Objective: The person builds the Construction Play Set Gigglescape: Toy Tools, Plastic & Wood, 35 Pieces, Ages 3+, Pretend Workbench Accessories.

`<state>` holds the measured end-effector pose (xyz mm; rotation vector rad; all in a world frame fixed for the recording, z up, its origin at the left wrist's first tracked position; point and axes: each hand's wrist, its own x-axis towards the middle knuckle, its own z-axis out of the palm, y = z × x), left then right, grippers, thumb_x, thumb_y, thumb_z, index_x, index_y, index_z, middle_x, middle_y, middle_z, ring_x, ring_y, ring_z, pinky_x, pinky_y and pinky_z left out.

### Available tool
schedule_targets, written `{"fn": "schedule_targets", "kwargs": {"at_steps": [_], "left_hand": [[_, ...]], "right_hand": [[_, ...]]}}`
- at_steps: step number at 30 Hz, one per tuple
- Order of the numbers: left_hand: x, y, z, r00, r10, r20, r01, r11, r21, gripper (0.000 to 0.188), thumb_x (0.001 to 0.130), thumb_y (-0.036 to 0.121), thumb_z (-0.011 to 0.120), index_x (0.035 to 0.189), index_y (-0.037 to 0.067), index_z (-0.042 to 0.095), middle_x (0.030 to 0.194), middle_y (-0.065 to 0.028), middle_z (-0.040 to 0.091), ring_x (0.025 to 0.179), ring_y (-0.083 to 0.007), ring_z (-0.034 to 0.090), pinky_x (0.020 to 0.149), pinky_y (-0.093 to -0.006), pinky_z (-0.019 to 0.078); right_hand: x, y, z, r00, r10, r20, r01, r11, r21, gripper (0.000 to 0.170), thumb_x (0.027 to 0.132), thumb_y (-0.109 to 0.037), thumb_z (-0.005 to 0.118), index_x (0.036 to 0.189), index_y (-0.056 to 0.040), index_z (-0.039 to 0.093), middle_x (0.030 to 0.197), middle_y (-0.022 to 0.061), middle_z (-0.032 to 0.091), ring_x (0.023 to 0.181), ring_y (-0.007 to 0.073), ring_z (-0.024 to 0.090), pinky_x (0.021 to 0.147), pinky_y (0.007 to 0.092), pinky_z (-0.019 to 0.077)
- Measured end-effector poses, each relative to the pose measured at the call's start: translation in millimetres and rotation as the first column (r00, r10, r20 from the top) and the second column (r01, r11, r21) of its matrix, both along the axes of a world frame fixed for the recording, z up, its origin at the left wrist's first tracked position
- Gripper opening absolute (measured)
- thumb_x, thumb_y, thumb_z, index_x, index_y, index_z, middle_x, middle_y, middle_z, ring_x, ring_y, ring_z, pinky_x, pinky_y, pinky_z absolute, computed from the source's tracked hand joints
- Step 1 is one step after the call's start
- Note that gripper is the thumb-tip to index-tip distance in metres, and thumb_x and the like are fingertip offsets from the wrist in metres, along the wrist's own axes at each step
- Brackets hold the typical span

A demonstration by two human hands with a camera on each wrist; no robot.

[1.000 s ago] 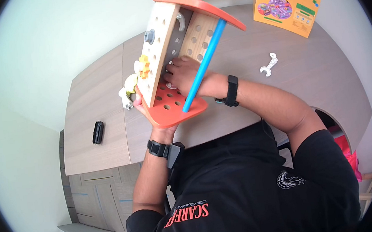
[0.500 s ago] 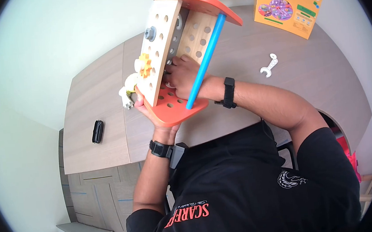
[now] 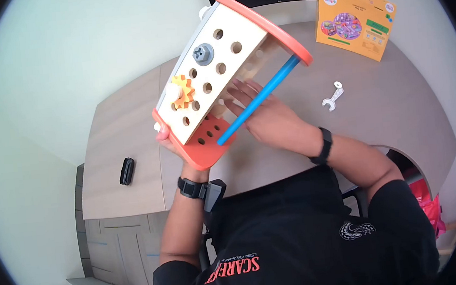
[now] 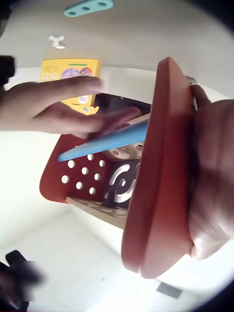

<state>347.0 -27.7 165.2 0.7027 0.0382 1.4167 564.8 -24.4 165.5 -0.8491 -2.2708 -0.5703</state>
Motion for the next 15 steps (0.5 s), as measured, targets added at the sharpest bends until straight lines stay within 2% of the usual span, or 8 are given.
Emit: {"fn": "schedule_targets", "kwargs": {"at_steps": [2, 3, 4, 6, 7, 9, 12, 15], "left_hand": [[-6, 0, 4, 0.991, 0.097, -0.089, -0.094, 0.995, 0.038, 0.108, 0.075, 0.06, 0.065, 0.166, 0.011, 0.032, 0.159, -0.0186, 0.048, 0.138, -0.0377, 0.057, 0.108, -0.051, 0.0568], [-11, 3, 0, 0.986, 0.146, -0.082, -0.141, 0.988, 0.062, 0.108, 0.075, 0.056, 0.066, 0.167, 0.014, 0.029, 0.162, -0.0202, 0.044, 0.142, -0.0392, 0.053, 0.112, -0.0534, 0.054], [-12, 1, 4, 0.97, 0.209, -0.122, -0.2, 0.976, 0.081, 0.109, 0.075, 0.055, 0.066, 0.168, 0.015, 0.027, 0.162, -0.0198, 0.042, 0.143, -0.0394, 0.052, 0.114, -0.0539, 0.0527], [-12, -5, 12, 0.922, 0.331, -0.202, -0.31, 0.942, 0.131, 0.11, 0.074, 0.053, 0.067, 0.169, 0.016, 0.024, 0.162, -0.0191, 0.04, 0.146, -0.0396, 0.048, 0.117, -0.0548, 0.0502], [-11, -3, 13, 0.921, 0.342, -0.188, -0.315, 0.936, 0.16, 0.114, 0.072, 0.047, 0.07, 0.17, 0.018, 0.02, 0.161, -0.0176, 0.039, 0.149, -0.0392, 0.045, 0.121, -0.0534, 0.0464], [-3, -7, 18, 0.871, 0.418, -0.257, -0.376, 0.905, 0.197, 0.116, 0.071, 0.044, 0.071, 0.17, 0.018, 0.018, 0.16, -0.0164, 0.04, 0.148, -0.0385, 0.045, 0.122, -0.0537, 0.0453], [-12, 3, 7, 0.772, 0.529, -0.352, -0.428, 0.842, 0.327, 0.127, 0.069, 0.048, 0.079, 0.171, 0.012, 0.013, 0.159, -0.0163, 0.04, 0.146, -0.0348, 0.047, 0.122, -0.0508, 0.0432], [-9, 5, 8, 0.614, 0.666, -0.424, -0.465, 0.739, 0.487, 0.143, 0.066, 0.063, 0.087, 0.171, 0.008, 0.008, 0.162, -0.0155, 0.035, 0.148, -0.0314, 0.044, 0.124, -0.0487, 0.0401]], "right_hand": [[33, -33, 4, 0.99, 0.112, -0.083, -0.13, 0.959, -0.253, 0.032, 0.098, -0.026, 0.069, 0.118, -0.0012, 0.071, 0.132, 0.0159, 0.067, 0.139, 0.036, 0.054, 0.124, 0.0499, 0.0384], [56, -52, 16, 0.995, 0.095, 0.0, -0.083, 0.867, -0.492, 0.032, 0.099, -0.027, 0.07, 0.117, -0.0006, 0.07, 0.131, 0.0175, 0.066, 0.134, 0.0363, 0.057, 0.119, 0.0494, 0.0419], [76, -69, 37, 0.991, 0.098, 0.088, -0.008, 0.713, -0.701, 0.032, 0.099, -0.028, 0.071, 0.116, 0.0, 0.07, 0.13, 0.0192, 0.066, 0.128, 0.0367, 0.06, 0.114, 0.049, 0.0455], [114, -90, 84, 0.997, -0.049, 0.066, 0.079, 0.355, -0.931, 0.03, 0.103, -0.028, 0.068, 0.112, 0.0013, 0.069, 0.124, 0.0192, 0.068, 0.111, 0.0322, 0.067, 0.104, 0.0435, 0.0514], [125, -90, 84, 0.971, -0.182, -0.159, -0.06, 0.456, -0.888, 0.031, 0.104, -0.027, 0.067, 0.116, 0.0015, 0.068, 0.122, 0.0184, 0.069, 0.11, 0.0306, 0.068, 0.102, 0.0421, 0.0524], [140, -91, 83, 0.726, -0.355, -0.589, -0.239, 0.672, -0.701, 0.034, 0.105, -0.025, 0.065, 0.126, 0.0018, 0.067, 0.119, 0.0168, 0.071, 0.107, 0.0275, 0.07, 0.096, 0.0393, 0.0545], [119, -39, 55, 0.778, -0.141, -0.612, -0.15, 0.904, -0.4, 0.045, 0.107, -0.022, 0.063, 0.146, -0.0008, 0.057, 0.121, 0.0139, 0.071, 0.108, 0.0241, 0.071, 0.093, 0.0367, 0.0561], [103, -9, 34, 0.688, -0.186, -0.702, -0.438, 0.665, -0.605, 0.06, 0.106, -0.017, 0.065, 0.159, -0.0015, 0.043, 0.131, 0.0152, 0.069, 0.119, 0.0263, 0.069, 0.098, 0.0385, 0.0555]]}}
